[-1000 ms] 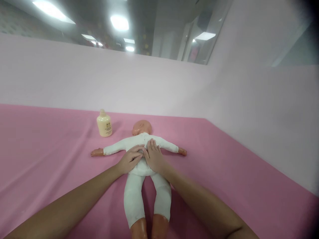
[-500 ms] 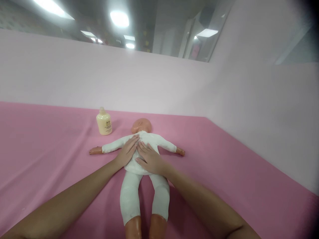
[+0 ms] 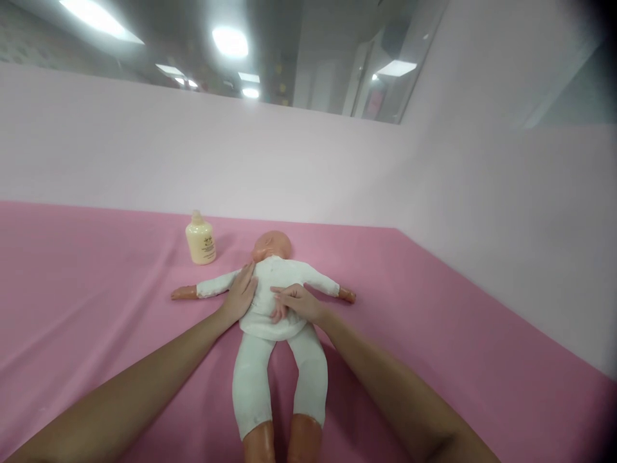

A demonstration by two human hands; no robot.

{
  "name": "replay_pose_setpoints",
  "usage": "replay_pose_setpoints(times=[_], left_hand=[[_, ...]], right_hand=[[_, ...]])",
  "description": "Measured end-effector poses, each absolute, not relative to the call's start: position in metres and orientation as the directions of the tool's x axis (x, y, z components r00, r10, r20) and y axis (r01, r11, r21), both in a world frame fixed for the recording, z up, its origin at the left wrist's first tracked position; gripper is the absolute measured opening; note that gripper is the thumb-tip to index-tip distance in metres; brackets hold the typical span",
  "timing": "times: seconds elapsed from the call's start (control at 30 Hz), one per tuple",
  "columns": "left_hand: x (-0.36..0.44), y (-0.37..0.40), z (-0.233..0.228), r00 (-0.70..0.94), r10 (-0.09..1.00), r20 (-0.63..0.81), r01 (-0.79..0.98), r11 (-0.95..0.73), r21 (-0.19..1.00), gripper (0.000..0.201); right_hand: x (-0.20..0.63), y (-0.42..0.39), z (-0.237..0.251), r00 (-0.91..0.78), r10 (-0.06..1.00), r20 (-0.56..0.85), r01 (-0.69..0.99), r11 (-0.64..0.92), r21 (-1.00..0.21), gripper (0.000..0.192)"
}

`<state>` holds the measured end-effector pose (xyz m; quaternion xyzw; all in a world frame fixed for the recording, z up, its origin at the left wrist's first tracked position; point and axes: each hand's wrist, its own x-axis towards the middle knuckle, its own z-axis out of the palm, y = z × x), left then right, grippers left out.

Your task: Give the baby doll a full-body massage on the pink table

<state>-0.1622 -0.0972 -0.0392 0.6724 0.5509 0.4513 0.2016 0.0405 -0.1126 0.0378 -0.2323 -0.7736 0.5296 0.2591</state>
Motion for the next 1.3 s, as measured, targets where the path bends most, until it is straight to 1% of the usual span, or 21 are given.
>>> replay_pose_setpoints(times=[0.07,0.13,0.2,0.23,0.3,0.33,0.37,0.43,0.47,0.53,0.6,0.7,0.77,0.87,0.97,1.1,1.17,1.23,1.3], left_hand=[[-0.162,-0.097,-0.04,-0.008,0.919,0.393,0.567,-0.319,0.759,0.06],[-0.162,-0.096,-0.041,-0.003,0.913,0.409,0.579,-0.332,0.745,0.059],[-0.161,-0.097,-0.041,0.008,0.904,0.427,0.598,-0.347,0.723,0.058],[-0.161,-0.097,-0.04,0.017,0.899,0.437,0.611,-0.355,0.707,0.058],[-0.16,-0.1,-0.038,0.051,0.888,0.456,0.645,-0.378,0.664,0.058],[-0.159,-0.102,-0.036,0.08,0.88,0.468,0.661,-0.398,0.636,0.057],[-0.159,-0.105,-0.033,0.121,0.87,0.479,0.673,-0.426,0.604,0.055],[-0.157,-0.11,-0.026,0.242,0.839,0.486,0.677,-0.505,0.535,0.051],[-0.157,-0.113,-0.023,0.309,0.82,0.482,0.667,-0.548,0.504,0.049],[-0.156,-0.117,-0.016,0.424,0.774,0.47,0.631,-0.625,0.46,0.046],[-0.156,-0.12,-0.012,0.498,0.726,0.473,0.586,-0.684,0.434,0.043],[-0.156,-0.121,-0.01,0.544,0.67,0.505,0.524,-0.741,0.418,0.04],[-0.155,-0.12,-0.01,0.546,0.663,0.512,0.506,-0.748,0.429,0.039],[-0.154,-0.117,-0.011,0.518,0.696,0.497,0.504,-0.718,0.48,0.04],[-0.152,-0.115,-0.013,0.442,0.758,0.48,0.531,-0.652,0.541,0.043],[-0.153,-0.108,-0.023,0.327,0.837,0.439,0.597,-0.543,0.591,0.051],[-0.154,-0.102,-0.031,0.24,0.875,0.421,0.617,-0.472,0.63,0.054],[-0.156,-0.096,-0.039,0.147,0.903,0.403,0.618,-0.403,0.676,0.056],[-0.157,-0.09,-0.046,0.094,0.911,0.403,0.61,-0.372,0.699,0.056]], right_hand=[[0.041,-0.109,0.033,-0.701,0.691,0.174,0.061,0.3,-0.952,0.058],[0.042,-0.106,0.03,-0.655,0.729,0.199,0.075,0.324,-0.943,0.06],[0.043,-0.103,0.027,-0.587,0.775,0.234,0.166,0.398,-0.902,0.058],[0.044,-0.103,0.026,-0.546,0.793,0.27,0.242,0.458,-0.855,0.054],[0.046,-0.102,0.025,-0.5,0.774,0.389,0.384,0.601,-0.701,0.038],[0.047,-0.101,0.025,-0.503,0.74,0.447,0.43,0.662,-0.614,0.028],[0.048,-0.102,0.024,-0.52,0.702,0.487,0.455,0.71,-0.537,0.024],[0.05,-0.102,0.024,-0.56,0.654,0.508,0.479,0.756,-0.445,0.038],[0.05,-0.102,0.025,-0.578,0.647,0.497,0.493,0.762,-0.42,0.045],[0.051,-0.101,0.025,-0.626,0.642,0.443,0.518,0.767,-0.38,0.051],[0.051,-0.099,0.026,-0.663,0.649,0.373,0.538,0.759,-0.366,0.05],[0.049,-0.095,0.024,-0.666,0.682,0.302,0.563,0.726,-0.396,0.048],[0.049,-0.091,0.021,-0.653,0.701,0.286,0.568,0.703,-0.427,0.048],[0.048,-0.086,0.016,-0.618,0.735,0.278,0.581,0.665,-0.469,0.049],[0.047,-0.084,0.013,-0.578,0.768,0.275,0.602,0.629,-0.492,0.053],[0.045,-0.085,0.013,-0.555,0.793,0.252,0.639,0.6,-0.481,0.055],[0.044,-0.087,0.014,-0.538,0.809,0.237,0.66,0.579,-0.478,0.055],[0.044,-0.087,0.016,-0.521,0.823,0.228,0.677,0.561,-0.477,0.056],[0.044,-0.088,0.016,-0.511,0.83,0.225,0.687,0.552,-0.472,0.057]])
